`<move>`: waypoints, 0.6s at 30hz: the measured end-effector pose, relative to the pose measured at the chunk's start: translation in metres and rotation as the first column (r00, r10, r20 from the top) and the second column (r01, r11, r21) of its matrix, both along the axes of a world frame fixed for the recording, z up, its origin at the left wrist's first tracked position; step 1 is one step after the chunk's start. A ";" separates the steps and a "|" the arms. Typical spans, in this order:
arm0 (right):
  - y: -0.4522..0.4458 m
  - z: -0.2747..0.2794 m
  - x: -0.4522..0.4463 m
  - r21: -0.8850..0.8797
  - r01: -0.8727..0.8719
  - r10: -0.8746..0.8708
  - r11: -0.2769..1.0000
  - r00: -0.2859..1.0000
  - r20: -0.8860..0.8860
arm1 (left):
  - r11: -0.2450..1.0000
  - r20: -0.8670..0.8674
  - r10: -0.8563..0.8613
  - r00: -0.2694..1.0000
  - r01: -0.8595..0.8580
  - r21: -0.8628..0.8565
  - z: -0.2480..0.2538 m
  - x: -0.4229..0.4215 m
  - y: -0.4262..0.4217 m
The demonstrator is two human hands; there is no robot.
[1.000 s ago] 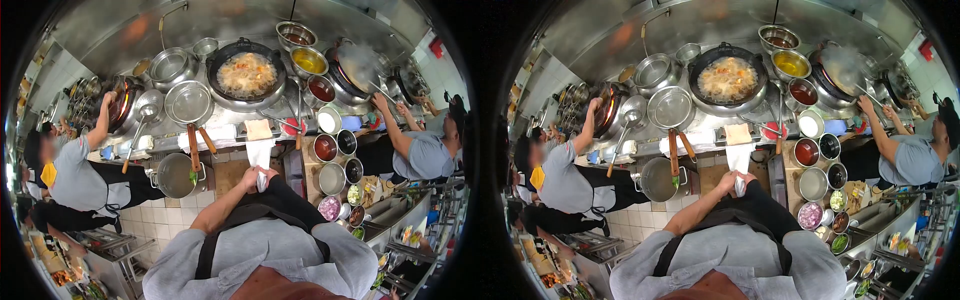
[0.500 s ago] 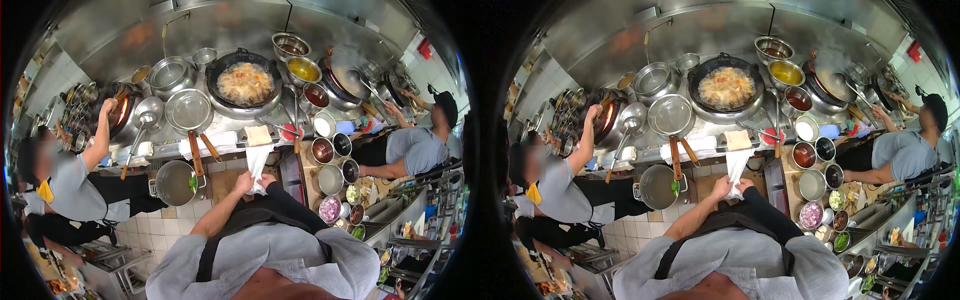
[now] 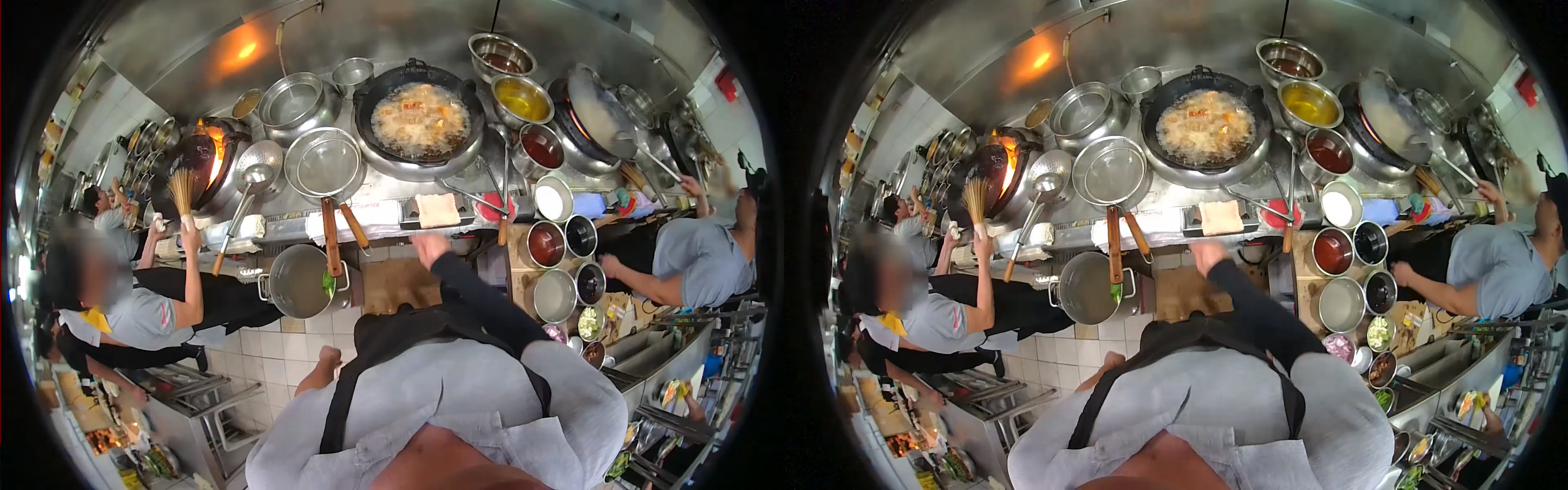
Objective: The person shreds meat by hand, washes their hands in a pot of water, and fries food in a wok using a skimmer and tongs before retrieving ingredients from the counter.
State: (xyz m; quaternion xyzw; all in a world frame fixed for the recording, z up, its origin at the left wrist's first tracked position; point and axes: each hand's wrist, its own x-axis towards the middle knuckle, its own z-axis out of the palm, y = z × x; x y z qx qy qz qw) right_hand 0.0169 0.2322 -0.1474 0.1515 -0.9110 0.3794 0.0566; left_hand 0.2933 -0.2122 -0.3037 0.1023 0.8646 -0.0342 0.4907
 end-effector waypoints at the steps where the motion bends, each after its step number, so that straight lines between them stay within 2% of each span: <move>1: 0.000 0.020 -0.034 0.099 -0.022 0.033 0.995 0.994 -0.105 | 0.999 0.011 0.049 0.999 -0.049 0.008 0.007 0.018 -0.006; 2: -0.004 0.058 -0.064 0.193 -0.025 0.036 0.981 0.998 -0.055 | 0.993 0.007 0.117 0.993 -0.117 0.014 0.013 0.031 -0.011; 4: -0.008 0.065 -0.124 -0.093 0.135 -0.158 0.987 0.935 -0.317 | 0.955 -0.044 0.293 0.955 -0.291 0.055 0.020 0.050 -0.006; 6: -0.007 0.064 -0.173 0.023 0.350 -0.336 0.937 0.914 -0.228 | 0.874 -0.112 0.481 0.869 -0.466 0.134 0.023 0.060 0.010; 8: 0.007 0.060 -0.211 0.384 0.292 -0.355 0.876 0.929 0.103 | 0.761 -0.154 0.644 0.750 -0.605 0.234 0.019 0.061 0.030; 10: 0.011 0.064 -0.217 0.416 0.143 -0.264 0.898 0.932 0.248 | 0.621 -0.171 0.780 0.602 -0.708 0.338 0.011 0.061 0.048; 13: 0.022 0.065 -0.211 0.455 0.145 -0.225 0.879 0.966 0.127 | 0.357 -0.168 0.934 0.315 -0.806 0.473 -0.023 0.049 0.076; 14: 0.024 0.059 -0.210 0.400 0.188 -0.224 0.897 0.973 0.046 | 0.320 -0.169 0.947 0.272 -0.804 0.501 -0.038 0.047 0.085; 15: 0.026 0.051 -0.216 0.440 0.132 -0.208 0.888 0.969 0.130 | 0.239 -0.148 0.970 0.193 -0.873 0.425 -0.027 0.043 0.096; 16: 0.027 0.046 -0.227 0.472 0.079 -0.199 0.878 0.957 0.209 | 0.291 -0.147 0.956 0.253 -0.870 0.398 -0.016 0.039 0.104; 18: 0.021 0.054 -0.222 0.465 0.100 -0.221 0.880 0.952 0.213 | 0.543 -0.183 0.839 0.513 -0.763 0.351 -0.004 0.041 0.104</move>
